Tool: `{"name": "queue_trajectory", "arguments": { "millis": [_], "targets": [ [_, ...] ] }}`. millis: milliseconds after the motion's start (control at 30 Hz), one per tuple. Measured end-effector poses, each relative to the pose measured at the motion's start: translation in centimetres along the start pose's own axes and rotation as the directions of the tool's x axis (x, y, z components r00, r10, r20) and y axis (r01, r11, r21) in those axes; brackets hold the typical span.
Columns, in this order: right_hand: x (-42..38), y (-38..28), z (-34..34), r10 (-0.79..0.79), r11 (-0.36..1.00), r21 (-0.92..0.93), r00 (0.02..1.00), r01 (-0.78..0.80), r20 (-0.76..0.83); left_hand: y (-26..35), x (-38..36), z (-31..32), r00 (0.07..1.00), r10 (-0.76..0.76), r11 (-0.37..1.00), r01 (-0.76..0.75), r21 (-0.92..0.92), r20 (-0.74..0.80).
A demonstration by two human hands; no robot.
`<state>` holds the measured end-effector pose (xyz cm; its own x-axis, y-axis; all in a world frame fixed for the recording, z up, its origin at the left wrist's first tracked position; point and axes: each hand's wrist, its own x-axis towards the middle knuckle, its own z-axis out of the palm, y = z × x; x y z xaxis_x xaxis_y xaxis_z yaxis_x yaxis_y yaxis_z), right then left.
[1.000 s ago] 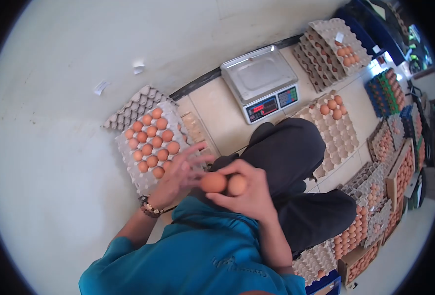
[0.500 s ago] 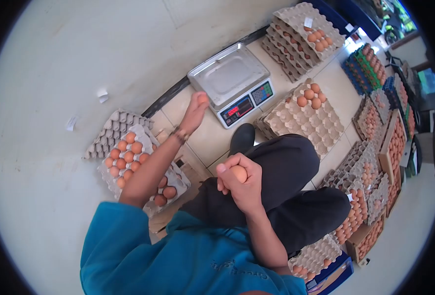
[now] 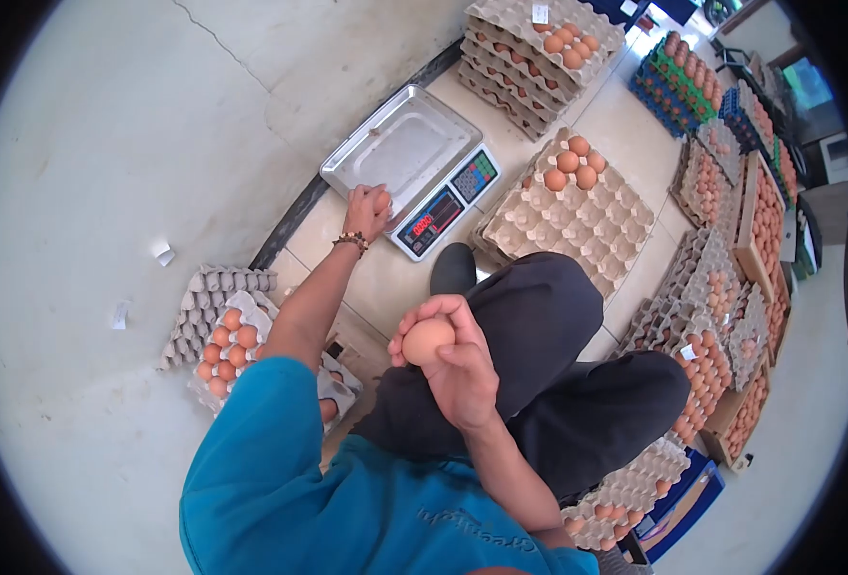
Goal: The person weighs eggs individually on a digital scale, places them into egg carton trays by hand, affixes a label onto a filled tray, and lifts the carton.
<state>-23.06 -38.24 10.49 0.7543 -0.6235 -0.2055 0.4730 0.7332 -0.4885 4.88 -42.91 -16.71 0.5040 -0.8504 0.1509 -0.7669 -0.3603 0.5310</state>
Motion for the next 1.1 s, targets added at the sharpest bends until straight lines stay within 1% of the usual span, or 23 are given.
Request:
{"name": "queue_trajectory", "arguments": {
  "millis": [67,100,133,167,200,233,267,300,367,400,467,500,567,600,667,700,733,800,867,933,1000,1033,1100],
  "targets": [
    [0.1,0.5,0.4,-0.016,0.994,-0.112,0.998,0.009,-0.062,3.2,-0.1,-2.4,0.987,0.052,0.997,-0.042,0.068,-0.155],
    [0.4,0.7,0.6,-0.028,0.985,-0.171,0.995,0.012,-0.091,4.5,-0.1,-3.8,0.991,-0.068,0.97,0.037,-0.24,-0.118],
    [0.7,1.0,0.8,-0.073,0.966,-0.255,0.992,0.045,-0.103,5.8,-0.1,-5.2,0.984,-0.171,0.844,0.122,-0.522,-0.046],
    [1.1,1.3,0.8,-0.116,0.938,-0.338,0.987,0.072,-0.112,7.4,-0.4,-7.1,0.967,-0.249,0.633,0.206,-0.747,0.055],
    [1.3,1.7,0.9,-0.157,0.904,-0.418,0.98,0.093,-0.121,10.1,-1.2,-11.1,0.951,-0.195,0.451,0.303,-0.839,0.239],
    [1.5,2.0,1.0,-0.161,0.907,-0.413,0.975,0.084,-0.156,12.8,-2.6,-15.4,0.909,-0.104,0.258,0.416,-0.872,0.404],
    [2.0,2.2,1.2,-0.166,0.91,-0.408,0.968,0.076,-0.19,14.5,-4.5,-18.3,0.915,0.033,0.327,0.369,-0.87,0.401],
    [2.2,2.3,1.2,-0.171,0.912,-0.405,0.96,0.069,-0.222,16.0,-6.3,-20.5,0.902,0.169,0.386,0.311,-0.869,0.398],
    [2.3,2.4,0.4,-0.099,0.926,-0.378,0.967,0.003,-0.234,19.3,-9.2,-23.7,0.887,0.338,0.638,0.028,-0.769,0.313],
    [2.3,2.5,0.1,-0.063,0.931,-0.364,0.969,-0.029,-0.239,20.1,-10.2,-23.8,0.897,0.321,0.732,-0.032,-0.68,0.303],
    [1.9,2.5,0.1,0.06,0.975,-0.194,0.969,-0.107,-0.238,21.4,-11.7,-23.4,0.917,0.287,0.878,-0.136,-0.459,0.278],
    [1.6,2.4,0.1,0.124,0.983,-0.107,0.965,-0.151,-0.232,21.5,-11.9,-23.1,0.932,0.249,0.889,-0.111,-0.445,0.265],
    [1.4,2.3,0.5,0.15,0.985,-0.049,0.96,-0.166,-0.235,21.2,-12.1,-22.1,0.957,0.177,0.906,-0.067,-0.418,0.23],
    [1.5,2.2,0.6,0.159,0.985,-0.023,0.959,-0.169,-0.233,20.4,-11.7,-21.5,0.962,0.183,0.905,-0.084,-0.418,0.203],
    [1.4,2.2,0.5,0.096,0.992,-0.069,0.979,-0.11,-0.179,17.6,-10.0,-20.2,0.968,0.198,0.902,-0.118,-0.416,0.155],
    [1.2,2.3,0.5,0.067,0.993,-0.089,0.986,-0.081,-0.15,16.6,-8.5,-19.2,0.985,0.103,0.876,-0.023,-0.482,0.138],
    [1.1,2.0,0.6,0.07,0.989,-0.118,0.99,-0.084,-0.122,15.5,-6.4,-17.9,0.992,0.004,0.836,0.067,-0.545,0.127],
    [0.9,1.2,0.8,0.077,0.98,-0.178,0.995,-0.088,-0.069,10.9,-2.2,-14.2,0.996,-0.013,0.918,0.046,-0.395,0.087],
    [0.8,1.0,0.6,0.085,0.982,-0.168,0.996,-0.086,-0.012,7.3,1.6,-9.7,0.999,-0.018,0.905,0.028,-0.425,0.026],
    [0.7,0.9,0.5,0.086,0.983,-0.167,0.996,-0.082,0.017,4.1,4.7,-5.4,0.999,-0.036,0.902,0.039,-0.429,0.016],
    [0.7,0.7,0.6,0.084,0.982,-0.169,0.996,-0.078,0.029,0.8,6.7,-1.8,1.0,0.007,0.968,-0.003,-0.25,0.016],
    [0.8,0.7,0.6,0.079,0.984,-0.164,0.996,-0.072,0.033,0.1,7.4,-1.0,0.999,0.031,0.987,-0.028,-0.156,0.018],
    [0.9,0.7,0.4,0.069,0.986,-0.154,0.997,-0.062,0.037,-0.6,7.6,0.4,0.995,-0.054,0.989,0.065,-0.13,0.083]
  ]
}}
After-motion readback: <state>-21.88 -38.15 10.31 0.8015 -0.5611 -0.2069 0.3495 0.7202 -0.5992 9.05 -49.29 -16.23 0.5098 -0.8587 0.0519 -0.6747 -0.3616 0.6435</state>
